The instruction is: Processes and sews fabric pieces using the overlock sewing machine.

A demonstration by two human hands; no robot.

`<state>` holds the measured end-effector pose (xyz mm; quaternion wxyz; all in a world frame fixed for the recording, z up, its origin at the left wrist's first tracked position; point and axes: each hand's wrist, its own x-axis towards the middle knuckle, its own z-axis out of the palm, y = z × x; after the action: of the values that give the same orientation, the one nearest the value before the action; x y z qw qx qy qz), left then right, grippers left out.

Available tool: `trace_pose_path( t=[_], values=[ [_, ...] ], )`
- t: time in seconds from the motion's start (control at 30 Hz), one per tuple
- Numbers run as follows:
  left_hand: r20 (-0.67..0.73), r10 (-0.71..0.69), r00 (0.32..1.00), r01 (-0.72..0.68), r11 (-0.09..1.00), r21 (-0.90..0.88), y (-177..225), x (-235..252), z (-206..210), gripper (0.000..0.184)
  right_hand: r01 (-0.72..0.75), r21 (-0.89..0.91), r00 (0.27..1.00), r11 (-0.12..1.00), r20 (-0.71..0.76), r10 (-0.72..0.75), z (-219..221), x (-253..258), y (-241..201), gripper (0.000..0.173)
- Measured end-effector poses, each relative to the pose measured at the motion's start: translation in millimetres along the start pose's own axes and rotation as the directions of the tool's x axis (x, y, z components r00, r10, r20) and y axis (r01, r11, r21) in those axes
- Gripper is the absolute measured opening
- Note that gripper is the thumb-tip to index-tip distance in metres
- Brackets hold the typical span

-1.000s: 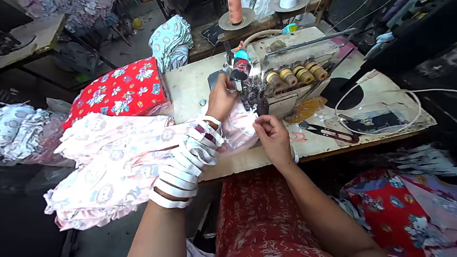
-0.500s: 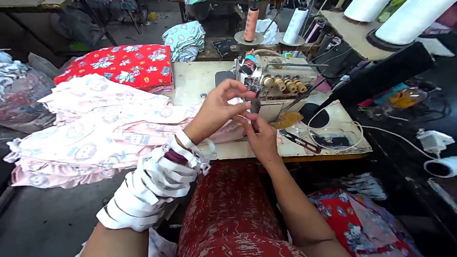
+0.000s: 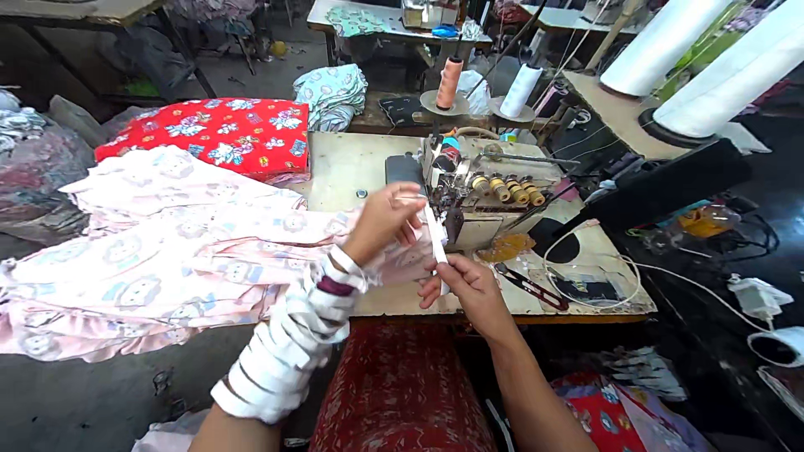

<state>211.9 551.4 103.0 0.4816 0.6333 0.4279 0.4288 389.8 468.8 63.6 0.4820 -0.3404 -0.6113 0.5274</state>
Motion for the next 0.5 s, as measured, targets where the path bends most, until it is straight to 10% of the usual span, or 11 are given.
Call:
trace_pose_path(
  t=[0.17, 0.27, 0.37, 0.5],
  values=[
    [-0.178, 0.003, 0.984, -0.065, 0.936, -0.346, -15, -8, 18, 0.056, -0.148, -0.006, 0.987, 0.989, 0.061, 0.148, 10, 4, 3, 0.038],
    [-0.099, 0.256, 0.962, -0.240, 0.959, 0.150, -34, -21, 18, 0.038, -0.072, 0.004, 0.997, 0.997, -0.011, 0.072, 9, -3, -2, 0.030],
    [0.066, 0.477, 0.876, -0.428, 0.708, 0.562, -84, -54, 32, 0.019, 0.114, -0.147, 0.977, 0.983, -0.162, -0.138, -1, -7, -2, 0.022],
    [0.072, 0.206, 0.976, -0.197, 0.692, 0.695, -107, -71, 38, 0.027, 0.154, -0.410, 0.971, 0.899, -0.104, -0.214, 10, -6, -9, 0.021]
  ],
)
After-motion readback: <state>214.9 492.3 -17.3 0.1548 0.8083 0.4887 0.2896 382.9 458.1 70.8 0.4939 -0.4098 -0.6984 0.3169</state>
